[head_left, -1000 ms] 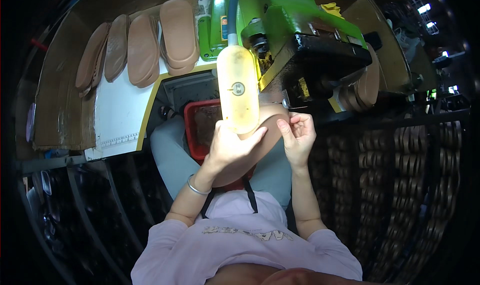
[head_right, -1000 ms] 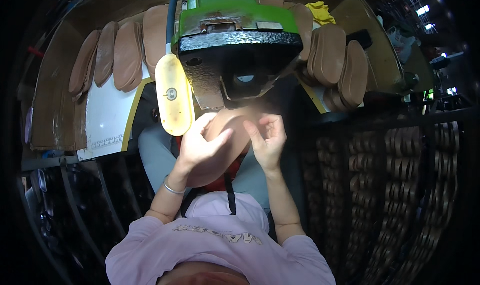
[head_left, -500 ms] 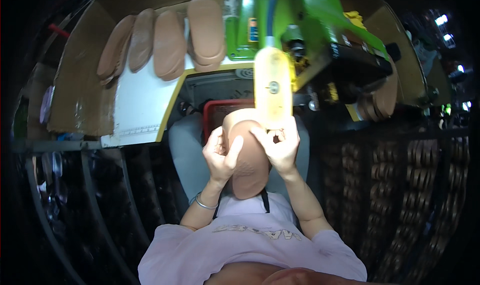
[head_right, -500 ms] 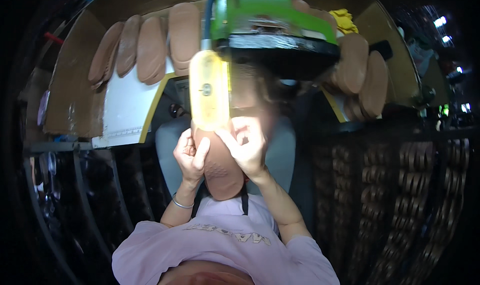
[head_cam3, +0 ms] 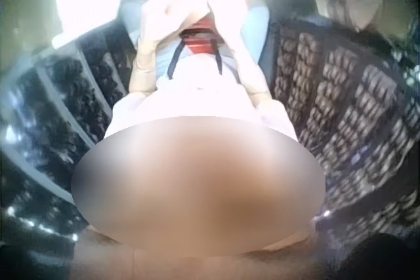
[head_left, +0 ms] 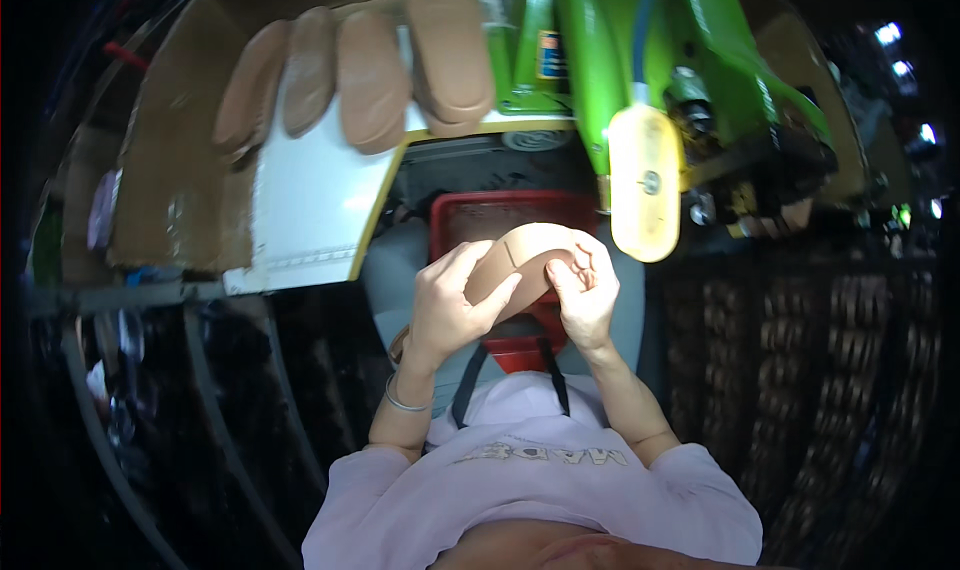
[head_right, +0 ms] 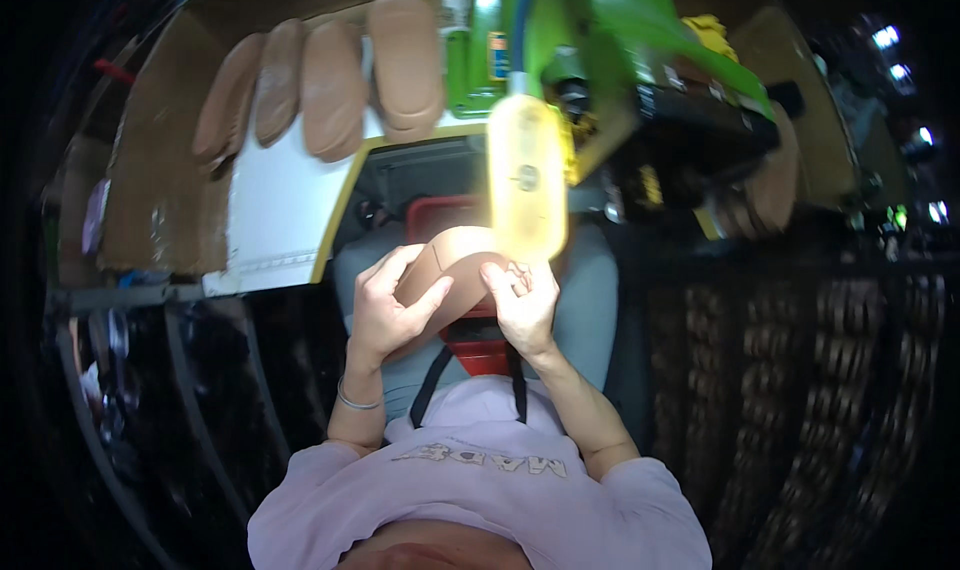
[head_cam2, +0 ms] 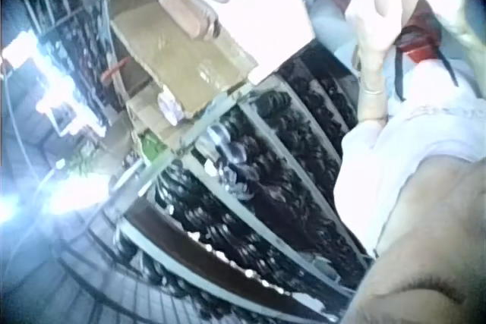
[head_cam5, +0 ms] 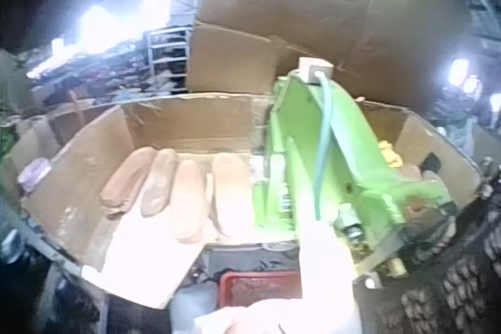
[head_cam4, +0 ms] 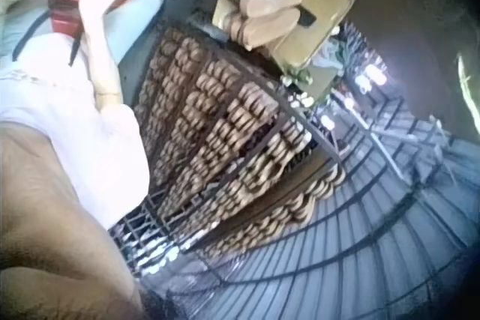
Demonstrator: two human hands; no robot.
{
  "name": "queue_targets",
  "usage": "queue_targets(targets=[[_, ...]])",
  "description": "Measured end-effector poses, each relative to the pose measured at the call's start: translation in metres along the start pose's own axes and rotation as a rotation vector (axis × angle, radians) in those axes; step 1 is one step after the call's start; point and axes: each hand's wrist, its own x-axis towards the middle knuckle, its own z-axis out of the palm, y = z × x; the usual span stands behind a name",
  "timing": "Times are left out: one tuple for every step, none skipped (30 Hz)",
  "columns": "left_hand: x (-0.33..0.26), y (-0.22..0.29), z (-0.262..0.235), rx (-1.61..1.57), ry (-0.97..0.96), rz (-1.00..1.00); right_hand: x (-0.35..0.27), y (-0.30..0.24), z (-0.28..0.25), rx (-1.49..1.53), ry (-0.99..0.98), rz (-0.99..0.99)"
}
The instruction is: The person sits on a low stool and uses a green grinding machine to smooth the edges of brown shoe insoles. They pick up insoles from a nearby pile, run the edges against the machine's rotating wheel, and then place the finished insoles onto a metal rack.
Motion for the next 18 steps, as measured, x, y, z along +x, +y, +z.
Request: queue_targets(targets=[[0.003,0.001,0.012,0.009,-0.021,0.019,-0.003,0.000,-0.010,-0.026,0.036,-0.018],[0.007,0.003,0.022,0.026,-0.036,0.041,-0.003,0.000,-0.019,-0.019,0.071,-0.045],[0.011,0.005,0.033,0.043,-0.049,0.061,-0.002,0.000,-0.032,-0.032,0.096,-0.086],[0.019,0.009,0.044,0.021,-0.044,0.085,0.001,0.002,-0.043,-0.038,0.117,-0.133],[0.027,0.015,0.052,0.023,-0.095,0.130,0.004,0.004,-0.055,-0.045,0.134,-0.179],[0.033,0.023,0.059,0.025,-0.143,0.174,0.005,0.006,-0.068,-0.091,0.212,-0.172],[0.040,0.030,0.062,0.045,-0.188,0.214,0.007,0.001,-0.073,-0.073,0.224,-0.172],[0.046,0.035,0.066,-0.033,-0.148,0.213,0.009,-0.005,-0.077,-0.055,0.232,-0.173],[0.048,0.033,0.071,-0.080,-0.143,0.202,0.011,-0.011,-0.080,-0.038,0.235,-0.173],[0.048,0.028,0.074,-0.120,-0.147,0.191,0.012,-0.015,-0.081,-0.012,0.244,-0.166],[0.049,0.025,0.075,-0.160,-0.148,0.178,0.012,-0.018,-0.082,-0.026,0.222,-0.159],[0.047,0.024,0.075,-0.180,-0.177,0.112,0.011,-0.021,-0.083,-0.041,0.197,-0.152],[0.044,0.024,0.074,-0.198,-0.171,0.053,0.010,-0.022,-0.082,-0.051,0.178,-0.139],[0.040,0.024,0.072,-0.216,-0.163,-0.006,0.011,-0.025,-0.077,-0.022,0.183,-0.147],[0.038,0.025,0.070,-0.234,-0.151,-0.067,0.012,-0.026,-0.075,-0.023,0.155,-0.124],[0.036,0.030,0.062,-0.147,-0.172,-0.046,0.013,-0.027,-0.073,-0.021,0.127,-0.101],[0.029,0.025,0.065,-0.248,-0.113,-0.119,0.015,-0.029,-0.069,-0.019,0.096,-0.079],[0.018,0.016,0.071,-0.349,-0.051,-0.191,0.017,-0.031,-0.062,-0.022,0.096,-0.079]])
